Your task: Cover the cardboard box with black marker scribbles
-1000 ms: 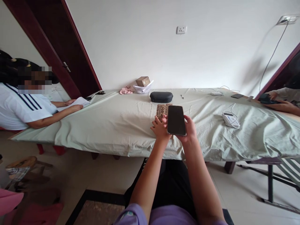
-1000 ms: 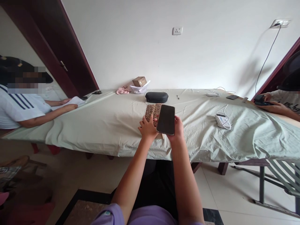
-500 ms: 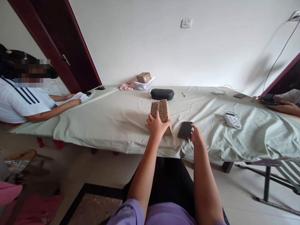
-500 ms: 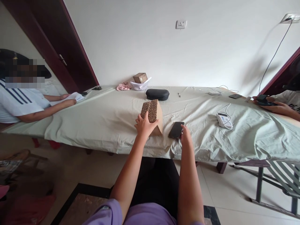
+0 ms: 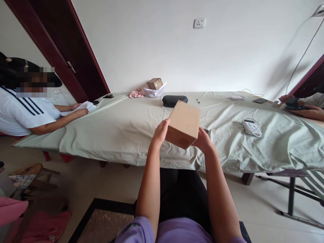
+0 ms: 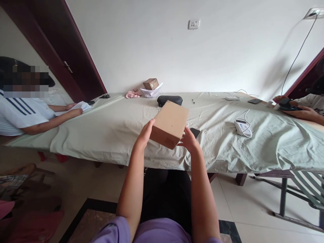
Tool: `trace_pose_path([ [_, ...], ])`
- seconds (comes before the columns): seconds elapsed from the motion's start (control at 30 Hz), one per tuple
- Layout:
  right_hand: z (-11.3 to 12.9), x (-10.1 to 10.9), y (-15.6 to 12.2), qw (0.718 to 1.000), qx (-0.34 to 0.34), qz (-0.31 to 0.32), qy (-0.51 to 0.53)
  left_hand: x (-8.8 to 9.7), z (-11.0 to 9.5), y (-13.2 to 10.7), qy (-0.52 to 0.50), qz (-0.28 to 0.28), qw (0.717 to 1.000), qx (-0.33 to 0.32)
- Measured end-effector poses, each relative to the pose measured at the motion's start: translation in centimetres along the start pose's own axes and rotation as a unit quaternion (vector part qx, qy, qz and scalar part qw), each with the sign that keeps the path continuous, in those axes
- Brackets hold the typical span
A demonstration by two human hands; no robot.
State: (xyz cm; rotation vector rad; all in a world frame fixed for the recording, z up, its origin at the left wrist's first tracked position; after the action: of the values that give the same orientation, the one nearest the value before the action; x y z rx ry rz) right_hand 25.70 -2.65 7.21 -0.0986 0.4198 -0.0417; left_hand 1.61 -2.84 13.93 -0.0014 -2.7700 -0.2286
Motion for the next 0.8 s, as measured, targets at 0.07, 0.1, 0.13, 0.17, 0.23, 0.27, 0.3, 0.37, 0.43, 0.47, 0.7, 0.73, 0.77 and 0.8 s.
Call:
trace_pose_path([
  [0.07,0.9,-1.0,-1.0,0.999,0.026,0.031,0.004,0.9,-0.1,-0.4,0.026,0.062,0.998,0.016],
  [0.1,1.3,-1.3,-1.5,0.998,0.046,0.036,0.003,1.2,-0.2,-0.6,0.045,0.09,0.994,0.033],
  [0.13,1.7,-1.6,-1.9,0.998,0.059,0.037,0.001,1.5,-0.2,-0.8,0.059,0.114,0.99,0.052],
  [0.17,2.1,-1.8,-2.3,0.997,0.064,0.036,-0.003,1.7,-0.3,-0.9,0.067,0.132,0.987,0.067],
  [0.23,2.7,-2.0,-3.0,0.998,0.049,0.026,-0.009,2.0,-0.4,-1.0,0.071,0.148,0.983,0.079],
  [0.27,2.8,-2.0,-3.2,0.999,0.038,0.022,-0.009,2.0,-0.4,-1.0,0.072,0.15,0.983,0.079],
  [0.3,3.0,-2.0,-3.3,0.999,0.034,0.019,-0.009,2.0,-0.4,-0.9,0.075,0.15,0.983,0.078],
  [0.37,3.1,-1.9,-3.4,0.999,0.041,0.021,-0.01,2.0,-0.3,-0.8,0.082,0.149,0.983,0.072],
  [0.43,3.1,-1.8,-3.2,0.998,0.048,0.035,-0.012,1.9,-0.3,-0.7,0.084,0.146,0.983,0.066],
  [0.47,3.0,-1.7,-3.1,0.998,0.05,0.046,-0.014,1.9,-0.2,-0.7,0.083,0.146,0.984,0.063],
  [0.7,3.3,-1.9,-2.9,0.991,0.119,0.045,0.029,2.1,0.1,-0.7,0.075,0.086,0.993,-0.041],
  [0.73,3.5,-2.4,-3.1,0.985,0.163,0.051,0.037,2.1,0.1,-0.6,0.076,0.064,0.991,-0.092],
  [0.77,3.8,-2.9,-3.4,0.975,0.208,0.066,0.039,2.0,0.1,-0.6,0.074,0.048,0.986,-0.142],
  [0.8,4.0,-3.4,-3.7,0.964,0.249,0.088,0.034,1.8,0.2,-0.5,0.068,0.038,0.98,-0.184],
])
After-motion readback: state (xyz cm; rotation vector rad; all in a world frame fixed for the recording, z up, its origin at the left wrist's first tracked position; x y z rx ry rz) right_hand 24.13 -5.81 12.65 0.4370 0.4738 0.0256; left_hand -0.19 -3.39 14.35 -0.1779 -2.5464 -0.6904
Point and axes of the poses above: each hand's wrist, its own y-axis towards the middle knuckle, its own x-axis out of the back of the hand, z = x × y, the point moved 1 cm from there along y, towards the middle knuckle, and after that the axes turned 9 degrees about y, right-handed, at the moved point
